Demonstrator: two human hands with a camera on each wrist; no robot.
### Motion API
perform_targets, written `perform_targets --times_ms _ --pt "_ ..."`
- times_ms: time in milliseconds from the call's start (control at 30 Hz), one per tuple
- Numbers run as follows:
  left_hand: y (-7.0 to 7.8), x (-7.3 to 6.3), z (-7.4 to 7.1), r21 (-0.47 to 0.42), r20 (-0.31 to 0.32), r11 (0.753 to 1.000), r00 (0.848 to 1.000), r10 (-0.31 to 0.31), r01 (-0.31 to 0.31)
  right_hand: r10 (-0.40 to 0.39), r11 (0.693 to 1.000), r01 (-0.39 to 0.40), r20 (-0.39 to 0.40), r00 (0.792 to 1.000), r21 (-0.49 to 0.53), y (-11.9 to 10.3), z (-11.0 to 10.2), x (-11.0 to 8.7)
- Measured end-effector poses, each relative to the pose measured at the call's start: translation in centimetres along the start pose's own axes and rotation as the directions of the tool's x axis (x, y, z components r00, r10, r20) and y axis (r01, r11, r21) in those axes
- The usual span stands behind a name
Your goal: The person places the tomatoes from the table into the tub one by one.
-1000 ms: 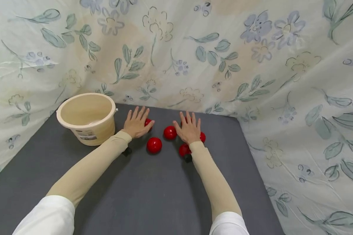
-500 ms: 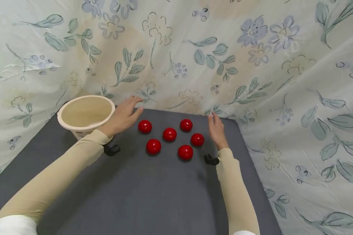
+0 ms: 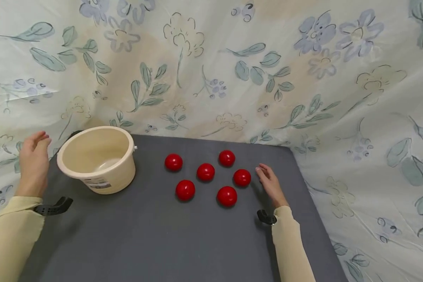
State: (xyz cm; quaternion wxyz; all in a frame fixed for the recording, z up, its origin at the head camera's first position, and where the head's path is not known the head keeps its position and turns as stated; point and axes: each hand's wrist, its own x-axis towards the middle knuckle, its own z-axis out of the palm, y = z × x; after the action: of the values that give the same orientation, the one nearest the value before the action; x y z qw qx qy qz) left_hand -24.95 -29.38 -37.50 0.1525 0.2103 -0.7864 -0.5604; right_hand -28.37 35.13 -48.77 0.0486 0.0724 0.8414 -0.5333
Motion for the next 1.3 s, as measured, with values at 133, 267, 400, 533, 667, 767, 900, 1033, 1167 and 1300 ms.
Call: perform_targets --times_ms 133,267,400,533,667,767,900,1033,1167,1300 --pt "-2.5 -0.7 0.5 -0.271 0.097 0.958 0.993 -0.068 0.092 -0.008 1.000 0.008 0.028 1.000 0.015 0.4 0.8 -0.6" --pt "-3.2 -1.4 1.3 -0.381 0.110 0.915 0.989 -0.094 0.129 -0.039 0.999 0.040 0.049 0.998 -0.035 0.6 1.5 -0.9" --pt "-2.9 -2.2 2.2 -0.308 0.037 0.942 0.991 -0.131 0.136 -0.065 0.996 0.071 0.093 0.994 -0.062 0.8 2.6 -1.3" --pt "-2.9 -2.7 3.1 -0.245 0.004 0.962 0.993 -0.120 0.118 -0.064 0.993 0.072 0.089 0.994 -0.090 1.2 3.4 -1.3" --pt "-3.2 -2.6 3.8 -0.181 -0.006 0.980 0.997 -0.083 0.080 -0.053 0.997 0.052 0.000 0.999 0.050 1.5 3.1 -0.8" --pt "-3.5 -2.2 4.2 -0.142 -0.001 0.988 0.998 -0.060 0.059 -0.058 0.996 0.059 -0.016 0.998 0.071 1.5 2.6 -0.8" --pt "-3.7 -1.6 4.6 -0.115 0.013 0.992 0.998 -0.057 0.058 -0.075 0.988 0.088 0.106 0.991 -0.124 1.1 2.9 -1.8" --pt "-3.8 -1.3 4.5 -0.137 0.006 0.988 0.998 -0.064 0.065 -0.081 0.975 0.113 0.169 0.982 -0.192 0.8 4.0 -2.4" --pt "-4.1 -1.0 4.3 -0.148 -0.004 0.987 0.998 -0.070 0.069 -0.081 0.979 0.106 0.144 0.986 -0.174 0.2 4.4 -1.7" --pt "-4.0 -1.0 4.4 -0.153 -0.008 0.986 0.997 -0.075 0.072 -0.072 0.985 0.080 0.058 0.996 -0.150 0.2 4.0 -1.1"
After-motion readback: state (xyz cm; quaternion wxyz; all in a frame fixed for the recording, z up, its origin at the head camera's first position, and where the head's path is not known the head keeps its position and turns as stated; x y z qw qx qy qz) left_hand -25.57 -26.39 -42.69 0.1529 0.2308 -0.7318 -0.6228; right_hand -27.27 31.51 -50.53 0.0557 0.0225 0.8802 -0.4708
